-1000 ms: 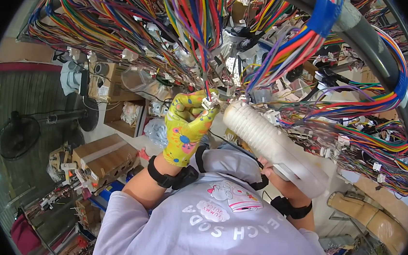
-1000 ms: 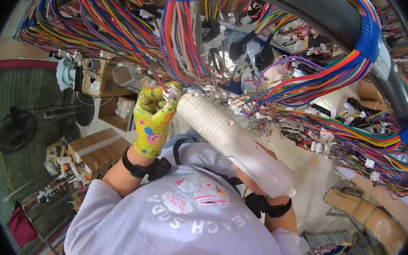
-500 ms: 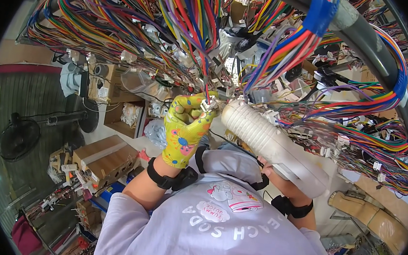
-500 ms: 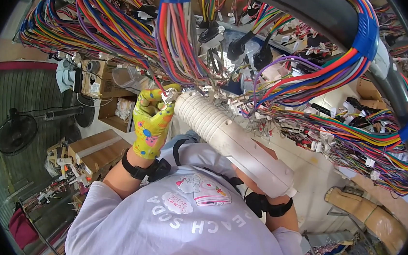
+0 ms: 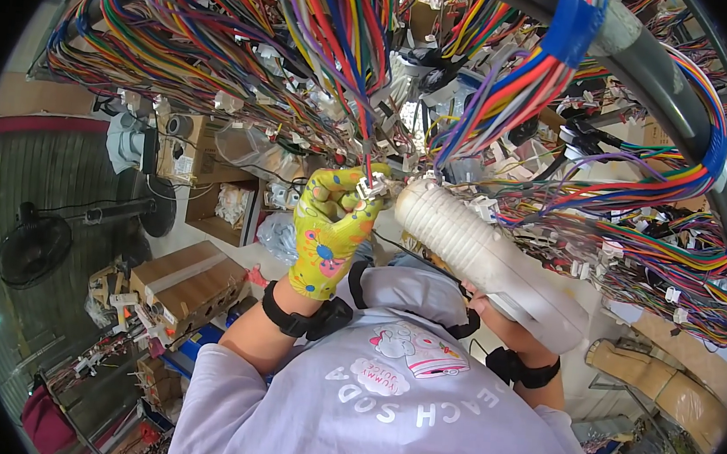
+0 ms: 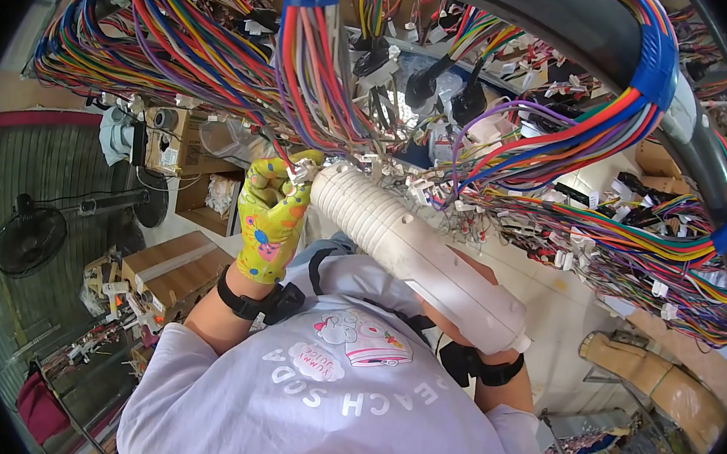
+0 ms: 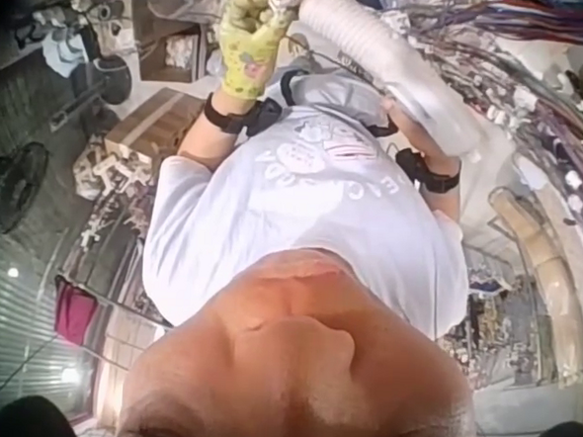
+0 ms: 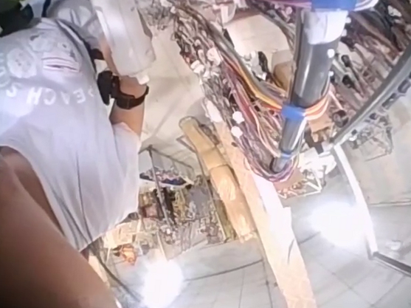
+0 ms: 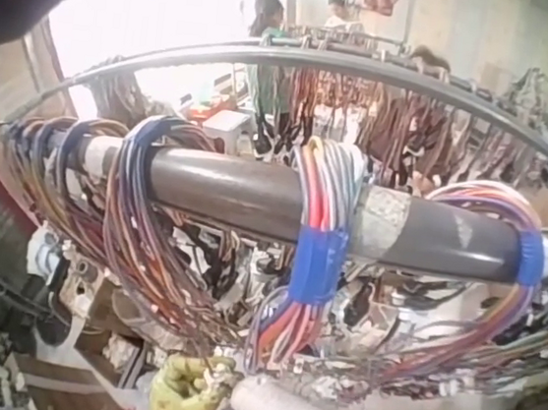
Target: The person takes a glove from a plastic bag and puts it on, then picks up a glue gun and applies glue to the connectors of several wire harnesses hanging on a rack.
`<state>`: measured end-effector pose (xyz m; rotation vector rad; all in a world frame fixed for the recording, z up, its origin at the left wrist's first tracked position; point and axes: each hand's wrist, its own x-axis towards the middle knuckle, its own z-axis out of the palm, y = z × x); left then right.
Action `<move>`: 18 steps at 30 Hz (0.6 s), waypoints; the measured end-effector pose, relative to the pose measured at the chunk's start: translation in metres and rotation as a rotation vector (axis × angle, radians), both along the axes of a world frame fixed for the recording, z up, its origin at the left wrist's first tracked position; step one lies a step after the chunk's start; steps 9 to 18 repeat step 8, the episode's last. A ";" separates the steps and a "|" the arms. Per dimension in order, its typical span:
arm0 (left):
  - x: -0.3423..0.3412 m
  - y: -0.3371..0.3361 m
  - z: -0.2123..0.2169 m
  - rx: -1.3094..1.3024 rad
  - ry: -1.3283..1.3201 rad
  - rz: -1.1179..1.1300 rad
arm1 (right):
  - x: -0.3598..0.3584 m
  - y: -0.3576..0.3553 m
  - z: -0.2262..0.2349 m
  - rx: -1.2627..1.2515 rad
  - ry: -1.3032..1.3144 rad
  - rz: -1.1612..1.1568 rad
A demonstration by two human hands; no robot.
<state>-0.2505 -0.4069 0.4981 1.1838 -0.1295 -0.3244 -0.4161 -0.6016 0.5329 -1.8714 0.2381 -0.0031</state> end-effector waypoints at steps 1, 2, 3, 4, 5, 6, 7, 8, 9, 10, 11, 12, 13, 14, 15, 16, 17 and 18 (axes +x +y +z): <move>0.000 0.001 0.001 0.008 0.008 -0.005 | 0.001 0.000 0.001 0.016 -0.007 -0.008; 0.000 0.001 0.001 0.015 0.016 -0.009 | 0.000 0.000 0.000 0.016 -0.007 -0.009; 0.000 0.001 0.001 0.015 0.016 -0.010 | -0.002 0.000 -0.002 0.023 -0.004 -0.015; 0.000 0.001 0.000 0.000 0.016 -0.012 | -0.003 0.000 -0.003 0.031 -0.002 -0.021; 0.000 0.001 -0.001 -0.014 0.015 -0.012 | -0.003 0.000 -0.002 0.032 -0.002 -0.020; 0.001 0.002 -0.001 -0.013 0.014 -0.011 | -0.002 0.000 0.001 0.086 0.133 -0.050; 0.001 0.003 -0.001 -0.007 0.019 -0.022 | -0.001 -0.001 0.006 0.140 0.269 -0.079; 0.000 0.004 -0.001 -0.002 0.024 -0.035 | -0.002 -0.001 0.006 0.139 0.270 -0.081; 0.000 0.004 -0.001 -0.002 0.024 -0.035 | -0.002 -0.001 0.006 0.139 0.270 -0.081; 0.000 0.004 -0.001 -0.002 0.024 -0.035 | -0.002 -0.001 0.006 0.139 0.270 -0.081; 0.000 0.004 -0.001 -0.002 0.024 -0.035 | -0.002 -0.001 0.006 0.139 0.270 -0.081; 0.000 0.004 -0.001 -0.002 0.024 -0.035 | -0.002 -0.001 0.006 0.139 0.270 -0.081; 0.000 0.004 -0.001 -0.002 0.024 -0.035 | -0.002 -0.001 0.006 0.139 0.270 -0.081; 0.000 0.004 -0.001 -0.002 0.024 -0.035 | -0.002 -0.001 0.006 0.139 0.270 -0.081; 0.000 0.004 -0.001 -0.002 0.024 -0.035 | -0.002 -0.001 0.006 0.139 0.270 -0.081; 0.000 0.004 -0.001 -0.002 0.024 -0.035 | -0.002 -0.001 0.006 0.139 0.270 -0.081; 0.000 0.004 -0.001 -0.002 0.024 -0.035 | -0.002 -0.001 0.006 0.139 0.270 -0.081; 0.000 0.004 -0.001 -0.002 0.024 -0.035 | -0.002 -0.001 0.006 0.139 0.270 -0.081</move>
